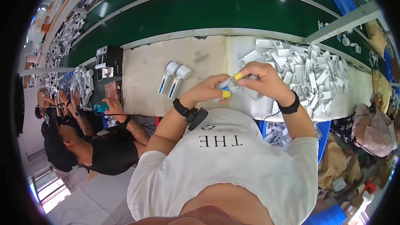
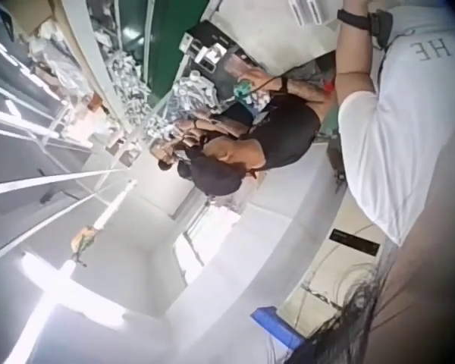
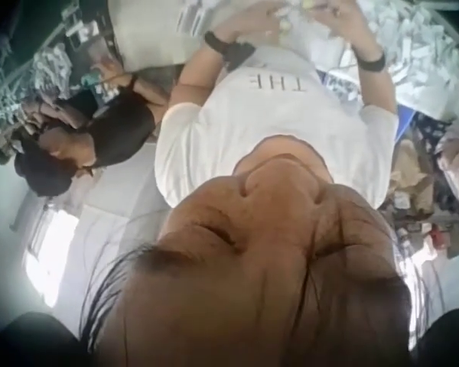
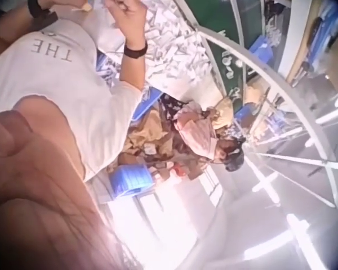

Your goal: The person picks up a fan head and a handle, joins them together, and places a battery inside. They then press a back cover onto the handle, set the assembled fan on the table, and reach for another handle.

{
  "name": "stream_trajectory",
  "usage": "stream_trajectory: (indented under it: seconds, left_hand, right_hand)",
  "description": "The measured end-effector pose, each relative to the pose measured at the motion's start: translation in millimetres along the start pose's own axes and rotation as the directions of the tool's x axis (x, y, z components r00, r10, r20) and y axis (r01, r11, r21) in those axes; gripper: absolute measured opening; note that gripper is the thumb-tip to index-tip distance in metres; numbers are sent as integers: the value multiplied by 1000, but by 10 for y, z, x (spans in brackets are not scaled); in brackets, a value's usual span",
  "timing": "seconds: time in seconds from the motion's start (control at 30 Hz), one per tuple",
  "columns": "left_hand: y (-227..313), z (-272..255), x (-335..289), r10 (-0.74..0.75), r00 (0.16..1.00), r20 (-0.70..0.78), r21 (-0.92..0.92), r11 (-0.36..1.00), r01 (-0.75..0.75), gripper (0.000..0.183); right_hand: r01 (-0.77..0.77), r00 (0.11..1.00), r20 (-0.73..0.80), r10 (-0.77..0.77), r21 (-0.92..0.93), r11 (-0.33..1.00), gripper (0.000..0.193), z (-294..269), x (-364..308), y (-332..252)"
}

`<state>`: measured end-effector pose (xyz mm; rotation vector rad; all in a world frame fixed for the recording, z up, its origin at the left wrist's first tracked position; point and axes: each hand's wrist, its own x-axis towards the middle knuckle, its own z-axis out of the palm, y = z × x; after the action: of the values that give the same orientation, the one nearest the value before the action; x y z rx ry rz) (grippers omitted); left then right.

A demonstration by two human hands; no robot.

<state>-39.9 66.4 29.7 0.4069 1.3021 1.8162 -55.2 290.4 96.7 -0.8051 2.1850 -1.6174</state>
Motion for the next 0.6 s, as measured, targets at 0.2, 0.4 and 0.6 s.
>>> stream_trajectory:
  seconds: [0.2,0.4,0.6]
  left_hand:
    - [122,129,-129,249,860,-444,230,960,-159,31]
    - [145,235,-104,73,899,-431,-218,959,-182,21]
    - [72,422,1,345,792,-503,173,938,-299,19]
  right_hand:
    - [-219,959,-211,189,-129,967,21,350,-161,36]
    - [-21,863,-436,-255,-535,845,20,607,-77,116]
    - [-30,651,-636,-413,-566,824,18,760,-101,127]
